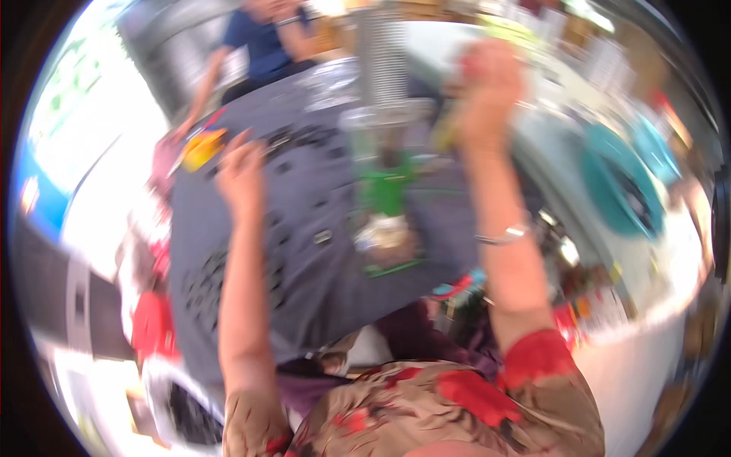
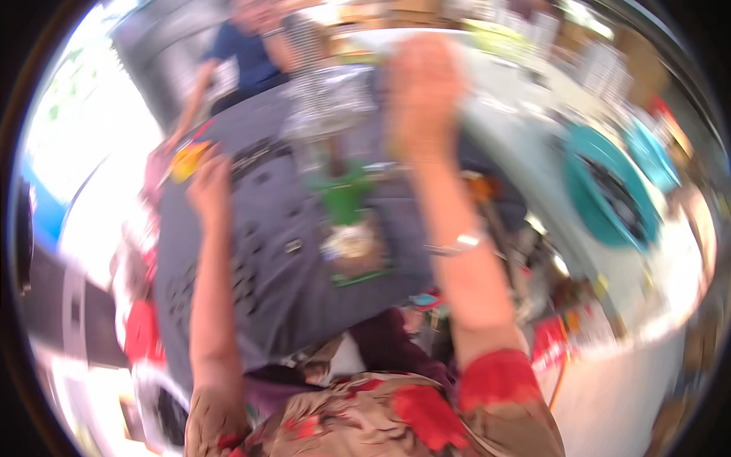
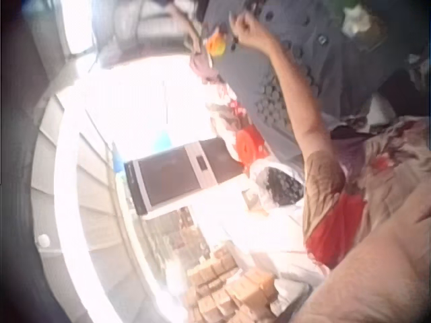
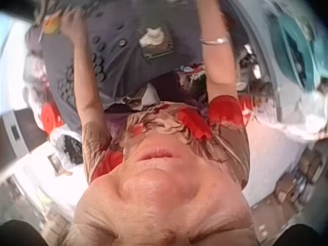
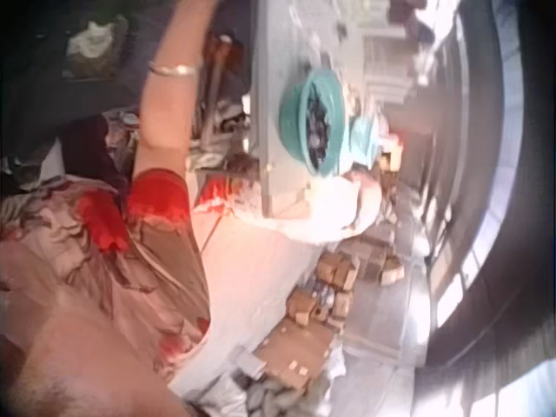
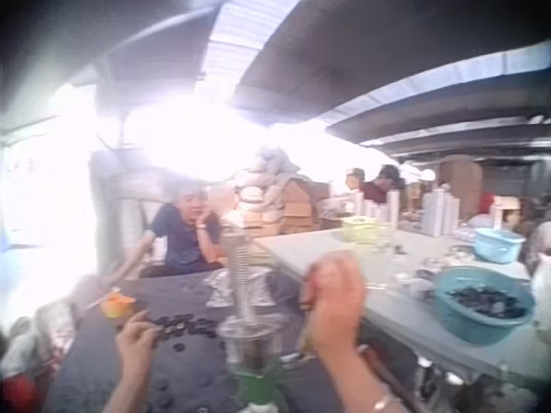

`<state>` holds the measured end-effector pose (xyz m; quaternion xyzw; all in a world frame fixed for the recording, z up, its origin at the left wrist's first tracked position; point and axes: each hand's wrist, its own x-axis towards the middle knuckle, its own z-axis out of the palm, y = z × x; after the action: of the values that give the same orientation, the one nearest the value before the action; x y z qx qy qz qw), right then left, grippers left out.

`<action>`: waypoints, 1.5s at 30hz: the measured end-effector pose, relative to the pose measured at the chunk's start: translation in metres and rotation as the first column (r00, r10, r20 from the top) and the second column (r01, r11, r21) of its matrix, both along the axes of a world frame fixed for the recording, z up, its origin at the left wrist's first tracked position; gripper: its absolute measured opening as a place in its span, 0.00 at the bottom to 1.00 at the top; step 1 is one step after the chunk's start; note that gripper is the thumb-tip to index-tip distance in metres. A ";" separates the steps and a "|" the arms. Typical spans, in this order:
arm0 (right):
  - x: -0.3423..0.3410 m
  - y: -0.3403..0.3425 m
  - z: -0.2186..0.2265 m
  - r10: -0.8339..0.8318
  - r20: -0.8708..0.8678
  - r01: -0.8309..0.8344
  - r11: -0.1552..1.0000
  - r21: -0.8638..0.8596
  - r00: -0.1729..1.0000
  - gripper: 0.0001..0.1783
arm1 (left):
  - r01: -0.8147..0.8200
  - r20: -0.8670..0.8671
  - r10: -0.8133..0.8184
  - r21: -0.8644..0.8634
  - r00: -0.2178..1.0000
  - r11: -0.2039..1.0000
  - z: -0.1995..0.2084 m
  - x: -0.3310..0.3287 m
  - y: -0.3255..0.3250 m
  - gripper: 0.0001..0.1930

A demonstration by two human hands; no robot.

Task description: The person assembles small black plastic circular components using a hand press machine.

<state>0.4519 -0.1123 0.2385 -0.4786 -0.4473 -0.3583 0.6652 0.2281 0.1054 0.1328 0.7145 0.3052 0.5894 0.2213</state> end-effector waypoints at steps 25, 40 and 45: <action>-0.016 0.010 0.008 0.393 -0.019 -0.371 0.883 0.287 0.920 0.07 | 0.350 0.014 -0.360 -0.271 0.933 0.897 -0.106 -0.020 0.071 0.05; -0.019 -0.007 0.009 0.495 -0.272 -0.467 0.869 0.164 0.825 0.12 | 0.491 0.479 -0.267 -0.434 0.836 0.755 -0.034 -0.025 -0.016 0.09; -0.026 0.007 0.005 0.577 -0.255 -0.536 0.816 0.217 0.776 0.10 | 0.474 0.487 -0.230 -0.467 0.842 0.747 -0.038 -0.044 -0.009 0.10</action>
<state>0.4258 -0.1056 0.2431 -0.3296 -0.4345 -0.0948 0.8328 0.1839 0.0967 0.0946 0.5240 0.2716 0.5495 0.5913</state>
